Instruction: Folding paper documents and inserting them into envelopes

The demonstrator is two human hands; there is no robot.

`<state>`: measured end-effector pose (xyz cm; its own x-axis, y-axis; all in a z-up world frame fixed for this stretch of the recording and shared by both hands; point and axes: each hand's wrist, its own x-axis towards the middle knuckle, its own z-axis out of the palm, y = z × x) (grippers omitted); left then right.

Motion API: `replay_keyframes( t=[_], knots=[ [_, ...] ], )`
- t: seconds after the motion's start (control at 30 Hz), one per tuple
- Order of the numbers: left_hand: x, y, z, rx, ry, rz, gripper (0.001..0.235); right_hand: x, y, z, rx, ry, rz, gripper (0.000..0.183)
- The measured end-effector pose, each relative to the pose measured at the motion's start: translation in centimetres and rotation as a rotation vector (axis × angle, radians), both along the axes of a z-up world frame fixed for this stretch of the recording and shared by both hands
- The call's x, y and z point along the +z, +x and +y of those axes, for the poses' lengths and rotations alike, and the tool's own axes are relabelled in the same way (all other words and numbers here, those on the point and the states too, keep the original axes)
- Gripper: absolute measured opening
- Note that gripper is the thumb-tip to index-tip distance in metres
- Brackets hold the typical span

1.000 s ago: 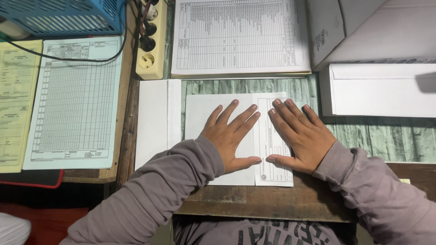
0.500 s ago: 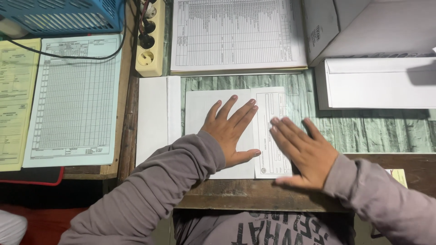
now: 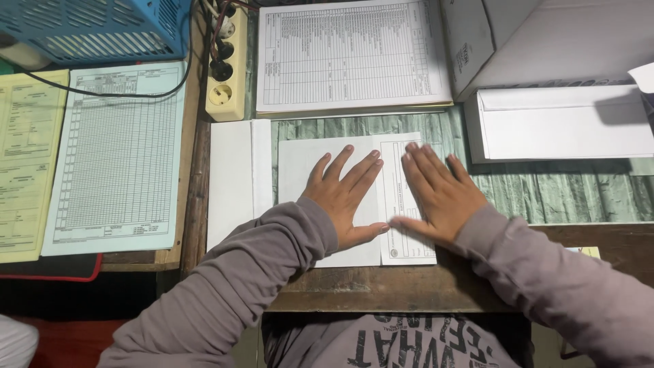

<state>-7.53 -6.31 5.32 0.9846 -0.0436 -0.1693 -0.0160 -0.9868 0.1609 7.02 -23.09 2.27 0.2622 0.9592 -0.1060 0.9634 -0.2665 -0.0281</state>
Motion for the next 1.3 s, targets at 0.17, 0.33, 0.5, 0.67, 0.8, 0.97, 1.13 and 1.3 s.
replay_keyframes(
  t=[0.17,0.33,0.5,0.67,0.8,0.97,1.13,1.3],
  knots=[
    [0.5,-0.1,0.0,0.007,-0.016,0.010,0.084,-0.3,0.8,1.6,-0.089,0.026,0.010,0.097],
    [0.2,-0.1,0.0,0.012,-0.030,0.021,0.085,-0.1,-3.3,-2.7,-0.015,-0.108,-0.060,0.106],
    [0.3,0.0,0.0,0.008,-0.028,0.014,0.085,1.7,-7.2,-7.8,0.223,0.103,-0.290,0.115],
    [0.1,-0.1,-0.1,0.017,-0.027,0.008,0.085,2.5,-4.3,-5.5,0.131,-0.039,0.028,0.084],
    [0.0,0.0,0.0,0.030,-0.052,-0.015,0.086,2.0,-0.9,-1.4,-0.033,0.134,0.131,0.076],
    [-0.7,-0.3,0.1,0.078,-0.148,-0.150,0.086,2.9,-1.1,-0.1,-0.141,0.179,0.354,0.077],
    [-1.0,-0.2,0.2,0.082,-0.240,-0.203,0.085,3.6,-1.4,-0.1,-0.153,0.561,0.755,0.088],
    [-1.4,-0.2,0.5,0.136,-0.282,-0.306,0.084,1.4,-0.1,-0.8,-0.430,0.719,1.378,0.106]
  ],
)
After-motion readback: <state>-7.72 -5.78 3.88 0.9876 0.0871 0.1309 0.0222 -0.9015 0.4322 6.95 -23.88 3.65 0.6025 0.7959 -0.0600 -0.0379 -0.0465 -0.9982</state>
